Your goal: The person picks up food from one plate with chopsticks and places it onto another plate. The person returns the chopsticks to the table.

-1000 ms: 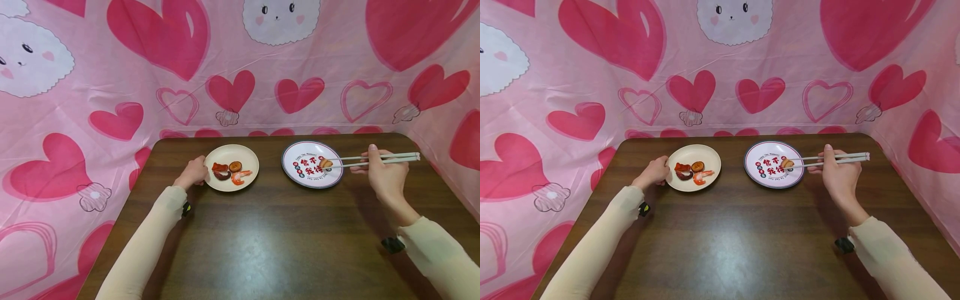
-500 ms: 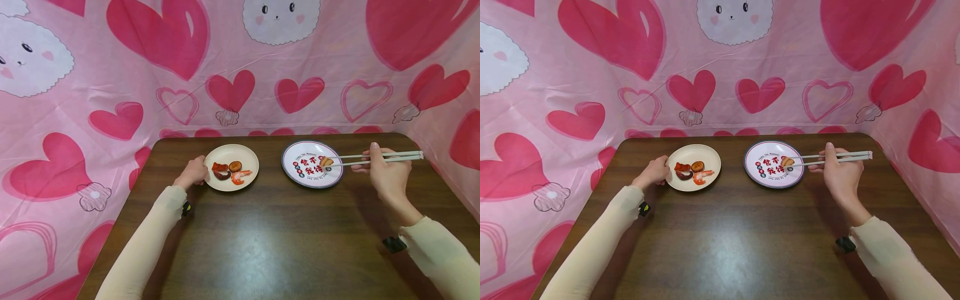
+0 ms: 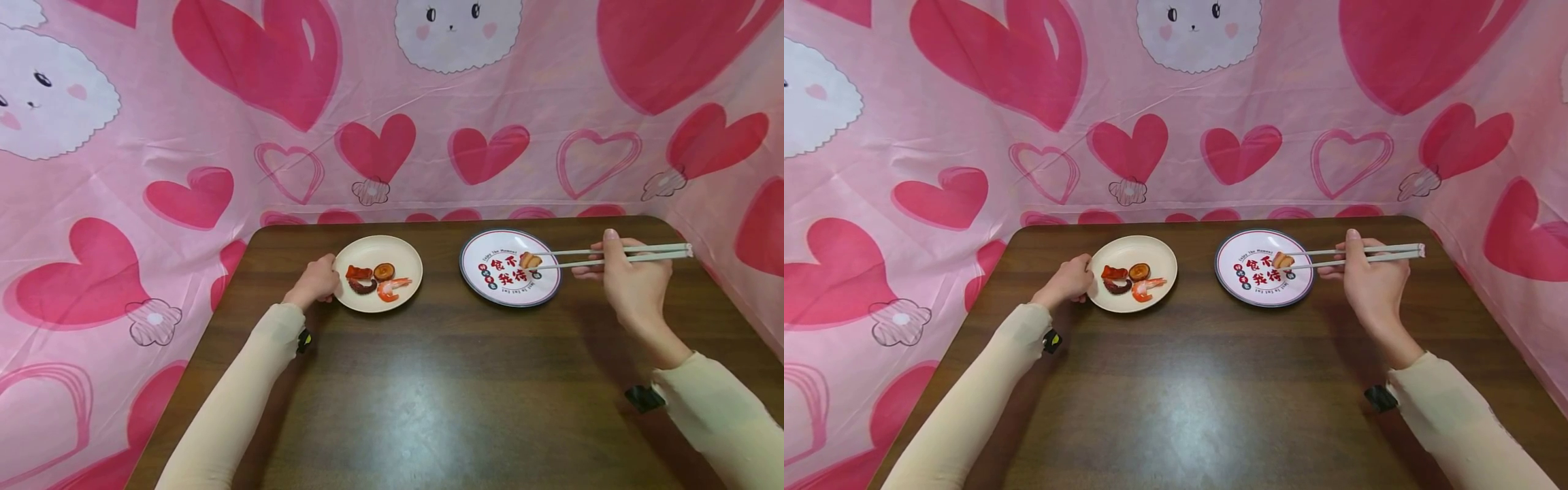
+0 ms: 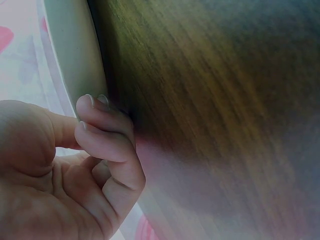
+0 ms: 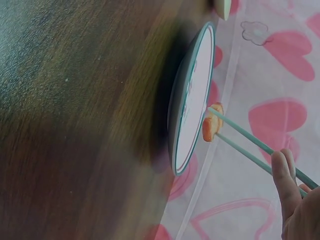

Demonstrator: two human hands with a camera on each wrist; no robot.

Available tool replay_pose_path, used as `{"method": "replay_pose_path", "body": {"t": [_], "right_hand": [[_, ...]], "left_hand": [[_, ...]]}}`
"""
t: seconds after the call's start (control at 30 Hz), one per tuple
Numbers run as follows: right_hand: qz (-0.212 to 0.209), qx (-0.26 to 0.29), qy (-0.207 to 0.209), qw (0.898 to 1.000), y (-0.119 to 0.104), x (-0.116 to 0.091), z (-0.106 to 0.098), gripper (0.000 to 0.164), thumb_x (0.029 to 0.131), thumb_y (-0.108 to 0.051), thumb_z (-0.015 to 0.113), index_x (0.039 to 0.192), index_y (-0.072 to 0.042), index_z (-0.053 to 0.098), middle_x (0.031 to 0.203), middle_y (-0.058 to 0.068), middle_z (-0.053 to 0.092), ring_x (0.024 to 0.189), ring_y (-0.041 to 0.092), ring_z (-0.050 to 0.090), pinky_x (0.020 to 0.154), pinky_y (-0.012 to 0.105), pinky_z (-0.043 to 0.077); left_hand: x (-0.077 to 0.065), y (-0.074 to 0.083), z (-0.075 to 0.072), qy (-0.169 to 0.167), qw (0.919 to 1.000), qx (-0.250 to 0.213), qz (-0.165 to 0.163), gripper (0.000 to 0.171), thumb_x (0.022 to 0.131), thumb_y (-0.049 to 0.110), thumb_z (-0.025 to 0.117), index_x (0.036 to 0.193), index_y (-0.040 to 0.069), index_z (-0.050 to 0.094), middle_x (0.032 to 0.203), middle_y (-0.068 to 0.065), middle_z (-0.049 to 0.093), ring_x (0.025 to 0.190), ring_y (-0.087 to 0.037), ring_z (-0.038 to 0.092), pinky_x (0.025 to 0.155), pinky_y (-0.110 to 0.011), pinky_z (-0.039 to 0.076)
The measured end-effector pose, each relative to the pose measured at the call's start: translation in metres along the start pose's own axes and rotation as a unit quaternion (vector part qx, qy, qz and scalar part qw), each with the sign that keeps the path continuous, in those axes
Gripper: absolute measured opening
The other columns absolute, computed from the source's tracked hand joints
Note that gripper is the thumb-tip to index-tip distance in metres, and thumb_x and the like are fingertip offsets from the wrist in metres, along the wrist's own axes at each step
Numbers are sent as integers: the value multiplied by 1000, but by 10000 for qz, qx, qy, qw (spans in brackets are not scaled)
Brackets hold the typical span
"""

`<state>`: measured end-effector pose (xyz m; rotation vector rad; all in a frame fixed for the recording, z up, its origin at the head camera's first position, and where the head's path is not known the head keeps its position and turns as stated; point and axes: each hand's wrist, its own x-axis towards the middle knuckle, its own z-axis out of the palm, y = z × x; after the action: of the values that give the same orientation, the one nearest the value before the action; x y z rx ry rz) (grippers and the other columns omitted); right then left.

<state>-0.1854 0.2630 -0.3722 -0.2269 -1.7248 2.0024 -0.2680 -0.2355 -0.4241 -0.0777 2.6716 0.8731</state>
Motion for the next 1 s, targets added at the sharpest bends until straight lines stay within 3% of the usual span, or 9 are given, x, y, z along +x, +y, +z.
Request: {"method": "replay_pose_path", "body": {"t": [0.5,1.0], "right_hand": [[-257,264,-122,9992,-6,-7,8,25,101,-15,72,91,8,72,78,14,72,52,22,72,52,34,58],[-142,211,-195,9995,-12,-14,18,27,100,-18,73,94,8,72,80,15,72,54,22,73,54,34,58]], "left_hand": [[1,0,0,0,10000,13,-47,18,104,5,46,121,0,49,94,-23,62,57,-23,60,51,-31,53],[1,0,-1,-7,10000,17,-2,20,104,5,47,123,0,50,95,-22,61,57,-23,60,50,-31,54]]}}
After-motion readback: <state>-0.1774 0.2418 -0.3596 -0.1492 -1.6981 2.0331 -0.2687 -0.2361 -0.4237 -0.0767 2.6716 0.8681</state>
